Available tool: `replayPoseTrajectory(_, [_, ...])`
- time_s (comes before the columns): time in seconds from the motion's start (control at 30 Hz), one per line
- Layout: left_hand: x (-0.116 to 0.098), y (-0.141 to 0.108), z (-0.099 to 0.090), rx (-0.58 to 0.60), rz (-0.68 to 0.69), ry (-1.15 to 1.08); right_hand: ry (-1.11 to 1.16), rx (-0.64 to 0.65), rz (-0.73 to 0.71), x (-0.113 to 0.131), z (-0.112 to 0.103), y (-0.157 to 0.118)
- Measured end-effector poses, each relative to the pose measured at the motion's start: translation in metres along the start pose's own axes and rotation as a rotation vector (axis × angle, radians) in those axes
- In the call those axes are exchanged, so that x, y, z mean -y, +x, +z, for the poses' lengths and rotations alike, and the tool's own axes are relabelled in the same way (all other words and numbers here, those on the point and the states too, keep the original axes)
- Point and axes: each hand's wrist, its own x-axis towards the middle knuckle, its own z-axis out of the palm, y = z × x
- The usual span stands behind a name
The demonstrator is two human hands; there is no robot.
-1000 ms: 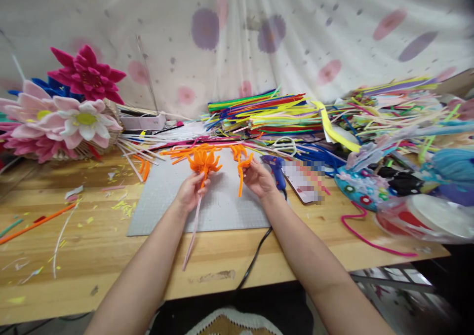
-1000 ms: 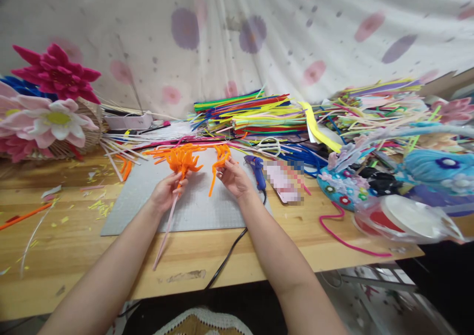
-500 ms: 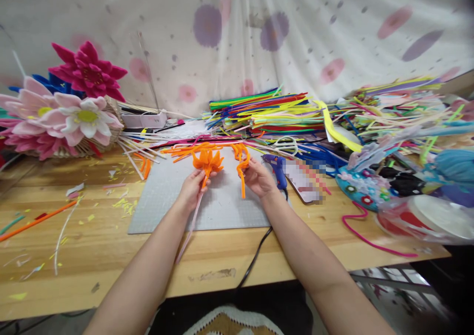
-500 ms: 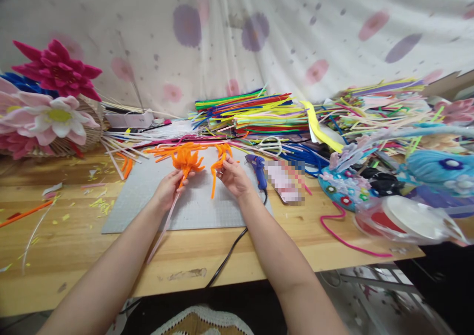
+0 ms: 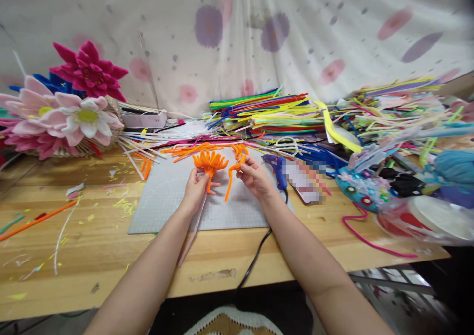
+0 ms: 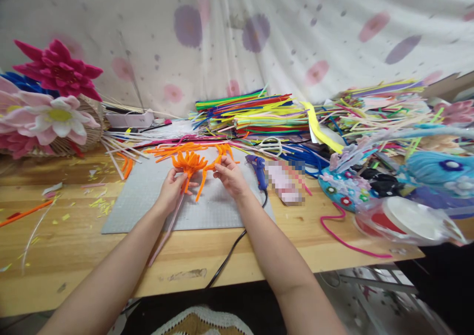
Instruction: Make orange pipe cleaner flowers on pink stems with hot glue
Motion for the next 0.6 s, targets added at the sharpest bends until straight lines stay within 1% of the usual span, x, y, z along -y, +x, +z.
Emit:
replayPoseTrajectory(0.13, [-0.001, 0.001, 0.0, 0.023, -0.064, -0.063, -0.088, 0.042, -0.06, -0.001, 0.011, -0.003])
replayPoseTrajectory(0.27, [-0.003, 0.0, 0.001, 0.03, -0.097, -0.074, -0.175, 0.049, -0.12, -0.004, 0.018, -0.003])
replayPoseTrajectory(0.4, [-0.003, 0.0, 0.001, 0.037, -0.107, -0.092, -0.247, 0.057, -0.167, -0.007, 0.021, -0.002])
replayPoseTrajectory(0.6, [-0.002, 0.001, 0.0, 0.044, -0.127, -0.125, -0.313, 0.057, -0.183, -0.011, 0.02, 0.004])
